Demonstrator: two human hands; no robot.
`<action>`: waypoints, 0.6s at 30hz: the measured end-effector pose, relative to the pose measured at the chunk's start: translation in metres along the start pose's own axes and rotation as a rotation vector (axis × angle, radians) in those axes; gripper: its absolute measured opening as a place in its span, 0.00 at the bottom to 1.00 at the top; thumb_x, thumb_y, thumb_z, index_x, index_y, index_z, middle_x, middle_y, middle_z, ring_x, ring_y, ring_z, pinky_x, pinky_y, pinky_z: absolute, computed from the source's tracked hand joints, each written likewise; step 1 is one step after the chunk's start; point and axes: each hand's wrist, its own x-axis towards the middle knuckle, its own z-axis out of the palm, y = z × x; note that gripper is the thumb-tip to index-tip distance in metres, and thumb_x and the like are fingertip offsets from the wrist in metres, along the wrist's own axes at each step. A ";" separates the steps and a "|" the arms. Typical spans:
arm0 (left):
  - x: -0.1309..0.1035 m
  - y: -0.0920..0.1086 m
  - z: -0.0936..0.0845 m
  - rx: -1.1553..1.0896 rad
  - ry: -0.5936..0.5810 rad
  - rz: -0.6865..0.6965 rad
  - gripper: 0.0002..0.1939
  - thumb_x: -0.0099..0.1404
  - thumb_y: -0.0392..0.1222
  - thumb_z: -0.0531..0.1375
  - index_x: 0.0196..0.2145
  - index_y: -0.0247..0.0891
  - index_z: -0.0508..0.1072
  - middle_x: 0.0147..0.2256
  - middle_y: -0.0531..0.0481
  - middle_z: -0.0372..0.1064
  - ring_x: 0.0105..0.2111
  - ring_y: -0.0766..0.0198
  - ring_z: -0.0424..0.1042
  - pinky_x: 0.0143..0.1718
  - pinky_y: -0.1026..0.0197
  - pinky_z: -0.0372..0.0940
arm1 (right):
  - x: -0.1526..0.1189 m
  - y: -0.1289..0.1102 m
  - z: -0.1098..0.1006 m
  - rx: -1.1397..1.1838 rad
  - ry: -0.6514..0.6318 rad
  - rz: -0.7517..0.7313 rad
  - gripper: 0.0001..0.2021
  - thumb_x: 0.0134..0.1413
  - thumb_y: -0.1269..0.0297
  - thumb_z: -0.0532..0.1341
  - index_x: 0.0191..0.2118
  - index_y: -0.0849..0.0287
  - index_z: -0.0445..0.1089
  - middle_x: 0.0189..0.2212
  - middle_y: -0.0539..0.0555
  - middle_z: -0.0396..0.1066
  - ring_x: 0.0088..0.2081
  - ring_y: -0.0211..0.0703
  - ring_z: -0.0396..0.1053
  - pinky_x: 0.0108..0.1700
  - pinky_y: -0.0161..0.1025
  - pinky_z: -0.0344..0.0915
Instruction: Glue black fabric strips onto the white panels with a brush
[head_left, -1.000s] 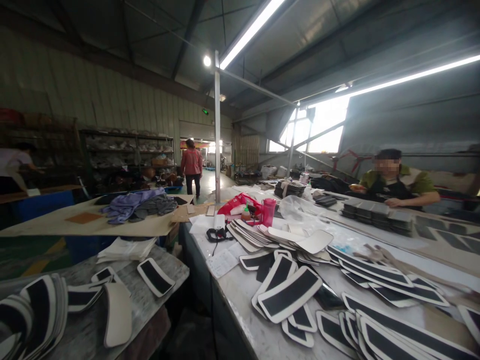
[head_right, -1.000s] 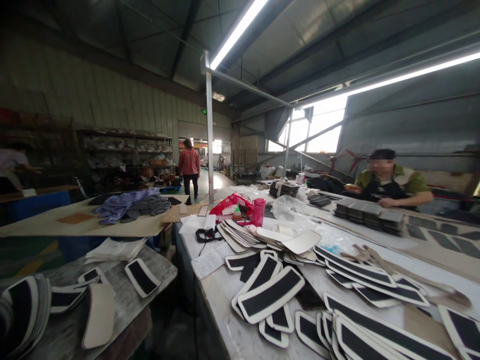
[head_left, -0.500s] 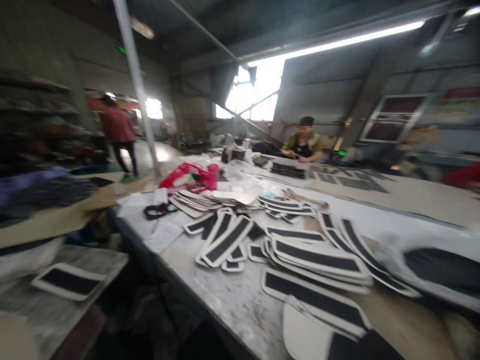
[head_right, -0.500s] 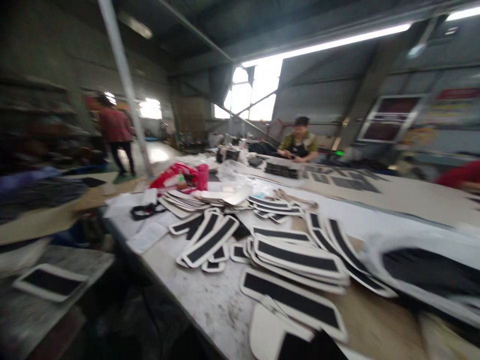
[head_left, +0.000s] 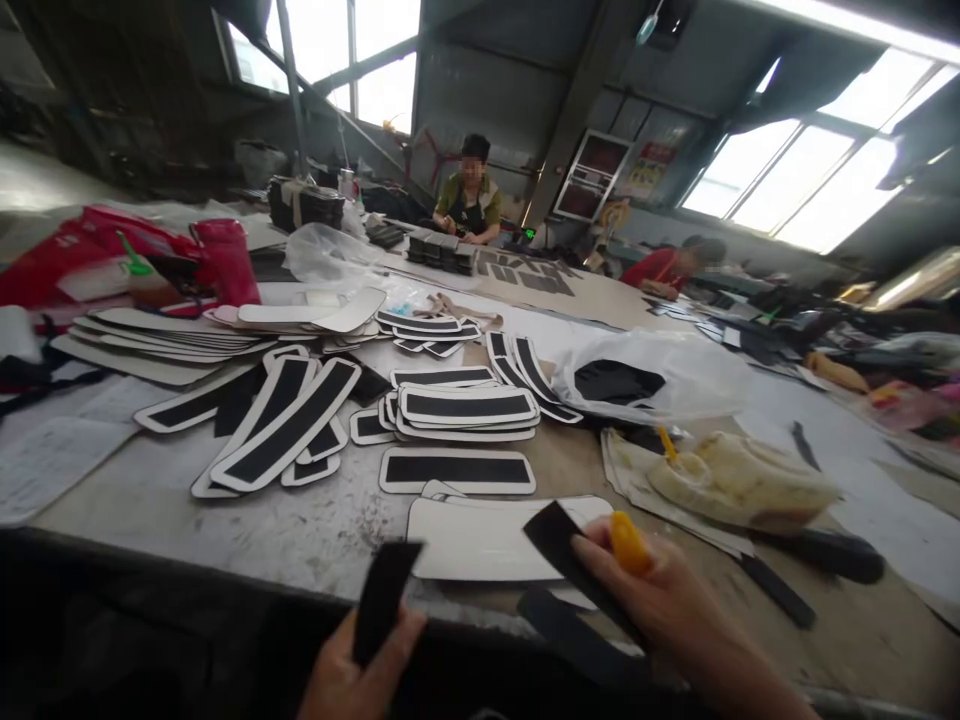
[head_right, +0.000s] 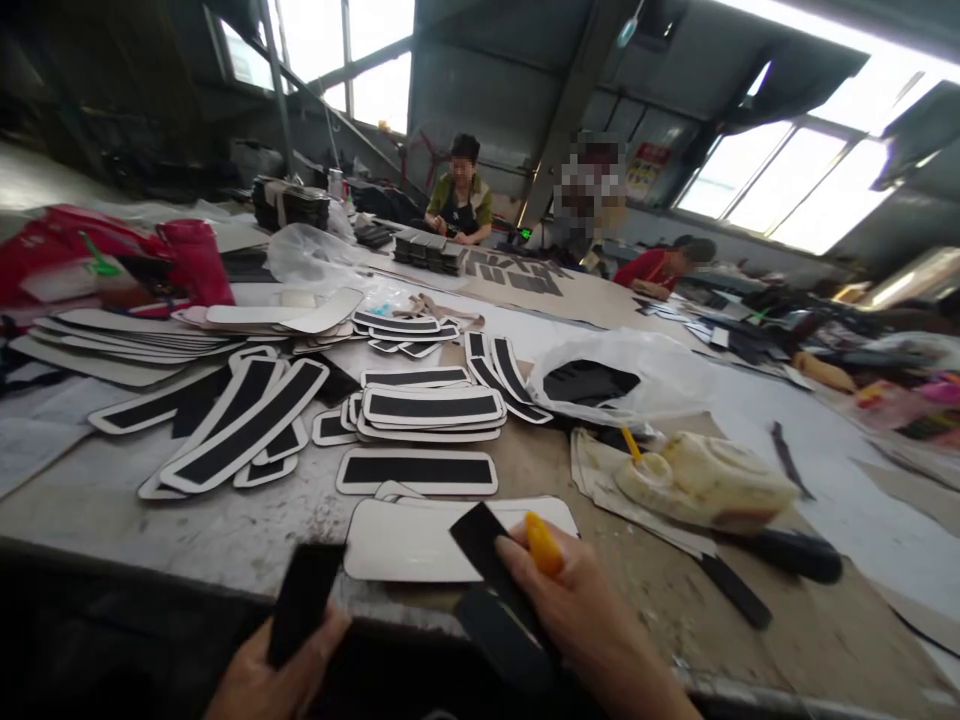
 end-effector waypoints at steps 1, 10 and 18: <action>0.006 0.007 -0.004 -0.045 0.061 -0.029 0.23 0.47 0.60 0.61 0.29 0.37 0.67 0.15 0.61 0.49 0.17 0.72 0.48 0.16 0.69 0.47 | 0.007 -0.004 0.003 -0.084 -0.087 -0.036 0.14 0.52 0.54 0.55 0.24 0.59 0.62 0.19 0.46 0.56 0.22 0.34 0.53 0.24 0.30 0.52; 0.046 0.047 -0.002 -0.001 -0.074 -0.017 0.19 0.53 0.57 0.58 0.28 0.37 0.64 0.16 0.59 0.54 0.18 0.70 0.51 0.18 0.67 0.48 | 0.068 -0.033 0.055 -0.311 -0.498 -0.115 0.13 0.51 0.62 0.55 0.20 0.60 0.59 0.16 0.44 0.52 0.19 0.30 0.49 0.21 0.29 0.45; 0.056 0.046 -0.004 0.086 -0.144 0.000 0.18 0.54 0.57 0.56 0.26 0.36 0.64 0.17 0.59 0.51 0.19 0.70 0.50 0.19 0.67 0.47 | 0.089 -0.032 0.074 -0.477 -0.500 -0.115 0.09 0.49 0.60 0.58 0.24 0.59 0.67 0.18 0.46 0.60 0.21 0.33 0.56 0.23 0.30 0.47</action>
